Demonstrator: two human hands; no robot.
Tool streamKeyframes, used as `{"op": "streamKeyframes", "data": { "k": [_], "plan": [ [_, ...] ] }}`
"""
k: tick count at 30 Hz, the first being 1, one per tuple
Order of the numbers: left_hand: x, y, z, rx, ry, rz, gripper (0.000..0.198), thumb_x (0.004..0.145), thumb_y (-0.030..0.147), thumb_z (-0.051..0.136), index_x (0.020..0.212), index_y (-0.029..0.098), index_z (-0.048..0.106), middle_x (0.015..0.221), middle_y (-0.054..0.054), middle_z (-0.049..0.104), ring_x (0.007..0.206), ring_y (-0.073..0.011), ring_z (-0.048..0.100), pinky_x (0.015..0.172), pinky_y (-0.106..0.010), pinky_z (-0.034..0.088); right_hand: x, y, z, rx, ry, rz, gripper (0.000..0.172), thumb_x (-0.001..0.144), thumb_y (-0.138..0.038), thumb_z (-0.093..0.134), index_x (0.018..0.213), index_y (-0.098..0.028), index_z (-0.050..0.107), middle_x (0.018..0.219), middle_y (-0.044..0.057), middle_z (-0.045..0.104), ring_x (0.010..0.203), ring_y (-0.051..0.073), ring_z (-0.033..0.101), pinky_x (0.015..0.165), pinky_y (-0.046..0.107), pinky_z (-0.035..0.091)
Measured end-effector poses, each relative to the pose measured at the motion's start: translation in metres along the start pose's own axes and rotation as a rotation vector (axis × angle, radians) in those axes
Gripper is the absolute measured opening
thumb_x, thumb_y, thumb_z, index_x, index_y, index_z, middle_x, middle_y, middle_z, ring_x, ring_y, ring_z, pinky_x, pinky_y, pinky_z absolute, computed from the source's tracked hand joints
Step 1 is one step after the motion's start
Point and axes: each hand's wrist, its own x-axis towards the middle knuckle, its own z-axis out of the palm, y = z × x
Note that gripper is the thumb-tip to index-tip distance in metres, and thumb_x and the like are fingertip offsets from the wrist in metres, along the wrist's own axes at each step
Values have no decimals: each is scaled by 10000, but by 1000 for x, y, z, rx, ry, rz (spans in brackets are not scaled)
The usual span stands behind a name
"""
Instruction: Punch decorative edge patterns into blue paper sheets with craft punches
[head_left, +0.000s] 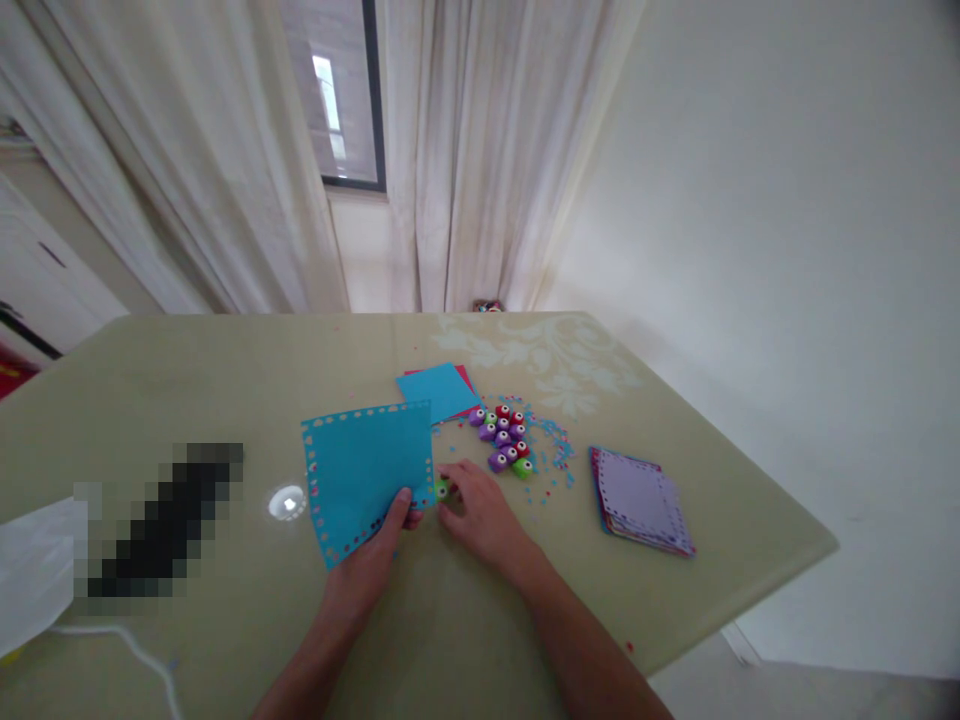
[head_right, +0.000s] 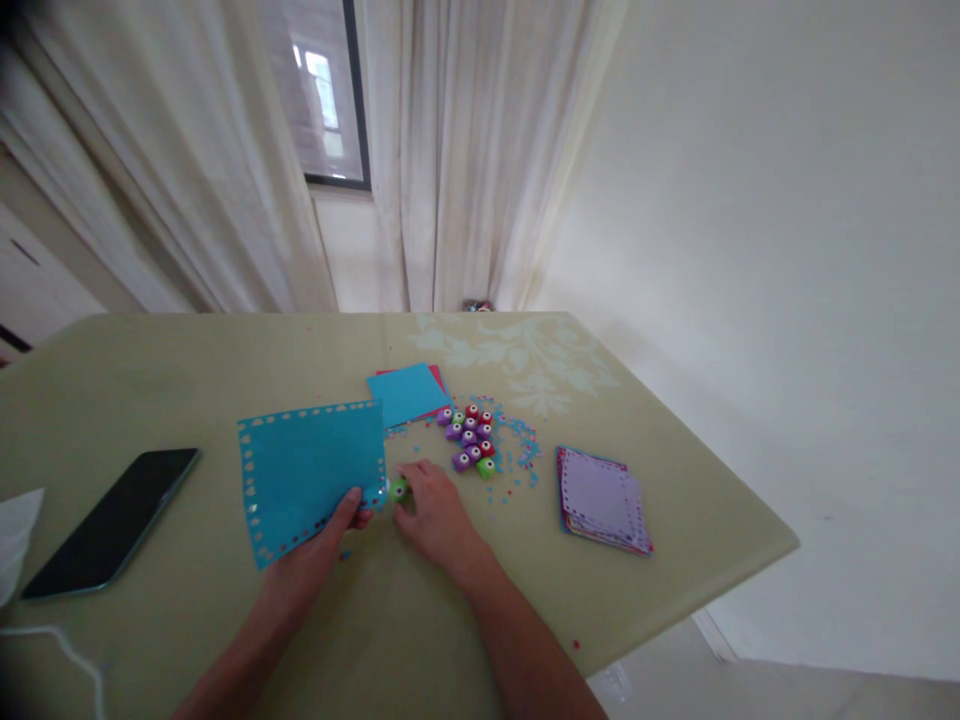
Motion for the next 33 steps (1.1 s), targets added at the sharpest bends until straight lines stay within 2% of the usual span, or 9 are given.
{"op": "streamKeyframes", "data": {
  "k": [3, 5, 9, 13, 19, 22, 25, 28, 33],
  "plan": [
    [0, -1, -2, -5, -6, 27, 364, 837, 601, 676, 847, 255, 785, 862, -79, 831, 872, -301, 792, 862, -390, 613, 1, -2, -2, 53, -2, -7, 346, 891, -165, 668, 1230, -228, 699, 1091, 84, 715, 909, 228, 670, 869, 361, 525],
    [-1, 0, -1, -13, -13, 11, 399, 844, 618, 654, 852, 241, 783, 865, -85, 831, 863, -306, 791, 842, -406, 613, 4, 3, -12, 39, 92, 29, 302, 934, -179, 616, 1219, -224, 701, 1099, 94, 711, 887, 228, 668, 849, 361, 527],
    [-6, 6, 1, -53, -74, -77, 461, 804, 653, 654, 846, 213, 783, 849, -105, 825, 870, -325, 792, 797, -424, 614, 8, 18, -40, -286, 301, 173, 310, 920, -105, 551, 1164, -198, 719, 1168, 146, 674, 1092, 295, 628, 987, 429, 480],
    [-11, 12, 1, -29, -86, -49, 450, 793, 661, 660, 794, 227, 777, 813, -100, 819, 859, -326, 792, 900, -449, 595, 6, 22, -44, -428, 164, 257, 212, 913, -105, 587, 1044, -193, 728, 1142, 146, 650, 985, 274, 658, 892, 379, 505],
    [-10, 11, -1, -9, -42, -20, 434, 792, 641, 659, 818, 224, 779, 838, -113, 819, 883, -340, 792, 771, -432, 622, 0, 7, -24, -379, 57, 200, 195, 855, -75, 627, 998, -192, 690, 1158, 125, 611, 976, 242, 661, 862, 339, 500],
    [-9, 11, -1, 0, -31, -10, 408, 808, 615, 666, 816, 224, 780, 839, -112, 821, 894, -341, 792, 777, -434, 630, 2, 5, -24, -165, 141, 222, 171, 806, -125, 692, 940, -209, 627, 1063, 80, 626, 890, 218, 642, 799, 331, 494],
    [-10, 13, 0, 7, -22, -3, 361, 809, 586, 684, 817, 238, 779, 834, -99, 825, 911, -340, 793, 886, -459, 621, 5, 5, -28, 290, 212, 244, 265, 776, -225, 768, 936, -242, 557, 857, -6, 619, 711, 170, 596, 661, 294, 465],
    [-13, 16, 0, 32, -6, 27, 310, 789, 555, 689, 759, 255, 760, 805, -92, 821, 875, -340, 792, 1016, -490, 570, 9, 1, -31, 729, 215, 228, 366, 745, -336, 850, 986, -248, 589, 854, -12, 651, 694, 158, 600, 633, 287, 464],
    [-17, 21, 4, -16, -16, 23, 280, 750, 538, 700, 782, 266, 757, 812, -84, 825, 821, -330, 791, 952, -465, 605, 10, -7, -29, 913, 149, 283, 422, 641, -415, 948, 911, -220, 689, 825, 10, 696, 702, 168, 613, 601, 287, 444]
  ]
}}
